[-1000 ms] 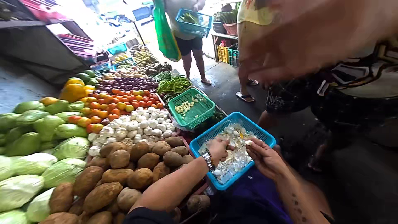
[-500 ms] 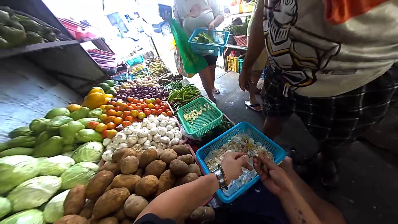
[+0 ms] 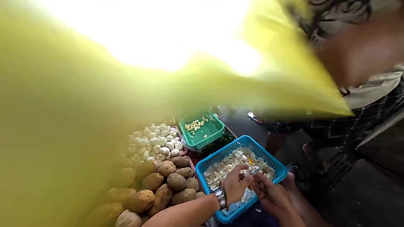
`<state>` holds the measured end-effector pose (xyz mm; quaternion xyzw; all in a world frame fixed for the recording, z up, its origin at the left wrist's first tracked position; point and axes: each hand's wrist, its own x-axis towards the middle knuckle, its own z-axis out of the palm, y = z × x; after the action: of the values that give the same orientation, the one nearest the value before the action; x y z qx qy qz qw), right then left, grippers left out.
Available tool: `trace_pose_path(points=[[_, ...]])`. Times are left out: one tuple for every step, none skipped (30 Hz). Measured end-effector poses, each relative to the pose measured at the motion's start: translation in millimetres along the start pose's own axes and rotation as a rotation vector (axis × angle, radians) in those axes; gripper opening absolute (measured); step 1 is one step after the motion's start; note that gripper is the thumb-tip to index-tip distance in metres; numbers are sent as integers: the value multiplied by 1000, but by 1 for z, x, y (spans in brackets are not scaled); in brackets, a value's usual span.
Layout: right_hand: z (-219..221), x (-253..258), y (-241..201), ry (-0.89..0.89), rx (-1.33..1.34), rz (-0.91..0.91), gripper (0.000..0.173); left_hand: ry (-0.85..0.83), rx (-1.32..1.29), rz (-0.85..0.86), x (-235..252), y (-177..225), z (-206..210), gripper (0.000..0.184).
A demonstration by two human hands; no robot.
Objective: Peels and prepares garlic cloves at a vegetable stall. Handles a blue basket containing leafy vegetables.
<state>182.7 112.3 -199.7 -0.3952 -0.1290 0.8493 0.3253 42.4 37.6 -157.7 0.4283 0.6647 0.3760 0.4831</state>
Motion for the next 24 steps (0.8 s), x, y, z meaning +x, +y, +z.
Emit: trace_pose_path(points=[[1, 0, 0, -4, -2, -1, 14, -12, 36, 18, 0, 1, -1, 47], [0, 1, 1, -12, 3, -7, 14, -19, 82, 39, 2, -2, -2, 46], [0, 2, 2, -13, 12, -13, 15, -25, 117, 63, 4, -4, -3, 45], [0, 2, 2, -7, 20, -15, 15, -31, 142, 83, 6, -7, -4, 43], [0, 3, 3, 1, 32, -14, 15, -34, 162, 94, 7, -10, -4, 43], [-2, 4, 5, -2, 46, -10, 14, -33, 177, 97, 8, -12, -4, 43], [-4, 6, 5, -4, 56, -3, 15, -31, 189, 96, 8, -13, -5, 42], [-5, 7, 5, 0, 68, 4, 15, -26, 197, 94, 8, -14, -5, 42], [-5, 6, 5, 11, 76, 7, 14, -23, 205, 93, 8, -13, -5, 42], [-4, 5, 4, 27, 79, 5, 13, -21, 216, 95, 8, -13, -4, 42], [-3, 4, 3, 37, 80, 4, 13, -22, 227, 98, 8, -12, -4, 42], [-3, 4, 3, 43, 82, 6, 13, -26, 237, 99, 8, -12, -4, 42], [-3, 4, 3, 44, 84, 9, 13, -32, 246, 96, 8, -12, -4, 43], [-3, 5, 4, 40, 82, 18, 14, -36, 255, 92, 8, -12, -5, 43], [-4, 6, 5, 33, 75, 30, 15, -36, 261, 92, 9, -13, -5, 43], [-7, 7, 7, 20, 65, 46, 17, -30, 264, 94, 9, -14, -5, 43], [-9, 8, 8, 3, 53, 63, 17, -25, 264, 98, 10, -15, -5, 43], [-11, 10, 9, -9, 49, 79, 18, -22, 264, 99, 10, -15, -5, 43], [-12, 11, 9, -15, 50, 92, 18, -19, 263, 100, 10, -16, -5, 42], [-12, 11, 9, -15, 53, 101, 18, -19, 257, 100, 10, -16, -5, 42], [-13, 12, 9, -14, 56, 106, 17, -18, 248, 99, 10, -16, -5, 42], [-13, 13, 9, -17, 61, 108, 17, -15, 239, 99, 11, -16, -5, 42], [-13, 13, 9, -23, 64, 108, 17, -11, 229, 100, 11, -16, -5, 42], [-14, 13, 9, -32, 66, 103, 17, -8, 219, 100, 11, -16, -4, 42]])
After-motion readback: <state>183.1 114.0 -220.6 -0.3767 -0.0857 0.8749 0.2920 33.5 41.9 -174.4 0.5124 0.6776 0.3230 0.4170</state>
